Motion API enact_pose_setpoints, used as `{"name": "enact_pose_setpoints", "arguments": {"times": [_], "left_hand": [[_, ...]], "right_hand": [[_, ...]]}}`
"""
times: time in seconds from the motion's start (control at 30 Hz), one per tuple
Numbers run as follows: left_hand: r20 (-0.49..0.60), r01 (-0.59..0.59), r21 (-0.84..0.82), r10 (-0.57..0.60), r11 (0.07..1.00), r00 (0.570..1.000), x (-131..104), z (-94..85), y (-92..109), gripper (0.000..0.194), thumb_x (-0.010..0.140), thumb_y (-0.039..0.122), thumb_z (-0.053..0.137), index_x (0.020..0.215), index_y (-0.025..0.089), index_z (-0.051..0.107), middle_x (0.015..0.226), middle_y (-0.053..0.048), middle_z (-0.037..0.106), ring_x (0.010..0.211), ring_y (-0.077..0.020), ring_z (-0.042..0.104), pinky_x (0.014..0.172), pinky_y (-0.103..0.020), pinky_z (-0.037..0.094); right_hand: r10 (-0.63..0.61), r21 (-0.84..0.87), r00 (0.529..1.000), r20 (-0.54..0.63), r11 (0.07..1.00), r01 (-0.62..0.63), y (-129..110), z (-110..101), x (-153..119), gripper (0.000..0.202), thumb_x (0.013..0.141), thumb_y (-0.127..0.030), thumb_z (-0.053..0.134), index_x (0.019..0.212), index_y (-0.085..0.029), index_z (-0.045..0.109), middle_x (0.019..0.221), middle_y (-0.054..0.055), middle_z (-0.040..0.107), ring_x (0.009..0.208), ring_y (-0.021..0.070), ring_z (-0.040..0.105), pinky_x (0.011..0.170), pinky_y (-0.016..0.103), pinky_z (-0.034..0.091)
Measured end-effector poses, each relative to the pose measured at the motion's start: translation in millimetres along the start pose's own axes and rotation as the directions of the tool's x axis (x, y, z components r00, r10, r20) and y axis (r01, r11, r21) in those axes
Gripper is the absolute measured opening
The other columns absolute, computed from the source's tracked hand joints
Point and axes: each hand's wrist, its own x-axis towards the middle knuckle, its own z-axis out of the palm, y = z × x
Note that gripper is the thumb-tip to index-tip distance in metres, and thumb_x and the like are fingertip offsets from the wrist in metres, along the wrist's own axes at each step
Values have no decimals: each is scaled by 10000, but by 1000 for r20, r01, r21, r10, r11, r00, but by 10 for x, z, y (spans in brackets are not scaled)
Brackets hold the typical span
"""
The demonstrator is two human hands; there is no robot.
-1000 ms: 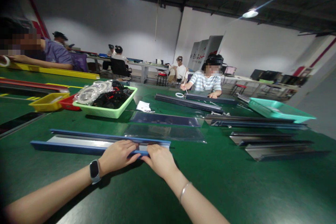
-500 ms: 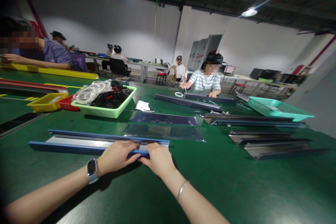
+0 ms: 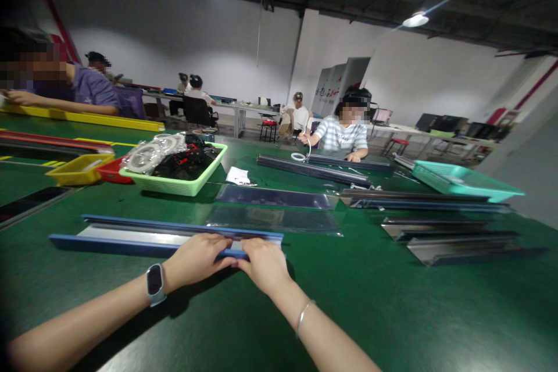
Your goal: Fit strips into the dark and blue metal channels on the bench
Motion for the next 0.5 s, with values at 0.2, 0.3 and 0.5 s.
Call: {"name": "enact_pose_setpoints", "arguments": {"times": [0.2,0.3,0.5], "left_hand": [[12,22,58,-23,998,1000,67,14,67,596,840,635,323,784,127,629,737,-119,664,753,-246,634,714,-351,469],[0,21,43,-21,999,1000,60,37,61,536,860,589,346,788,138,625,757,-104,667,764,-238,630,721,-353,471],[-57,-34,-13,34,999,998,-21,62,18,344,875,468,439,910,162,591,881,-71,649,872,-209,598,772,-325,469]], "right_hand": [[23,-5,1000,21,1000,-22,-48,-4,15,251,803,-331,591,1021,-207,604,1052,48,658,977,201,594,858,288,421],[24,-18,999,21,1000,-24,-74,-7,16,241,802,-334,586,1002,-200,604,1037,54,661,972,206,595,838,289,427],[16,-17,1000,13,1000,-16,-81,1,10,335,827,-442,541,1050,-197,585,1032,72,656,978,209,591,858,304,419]]}}
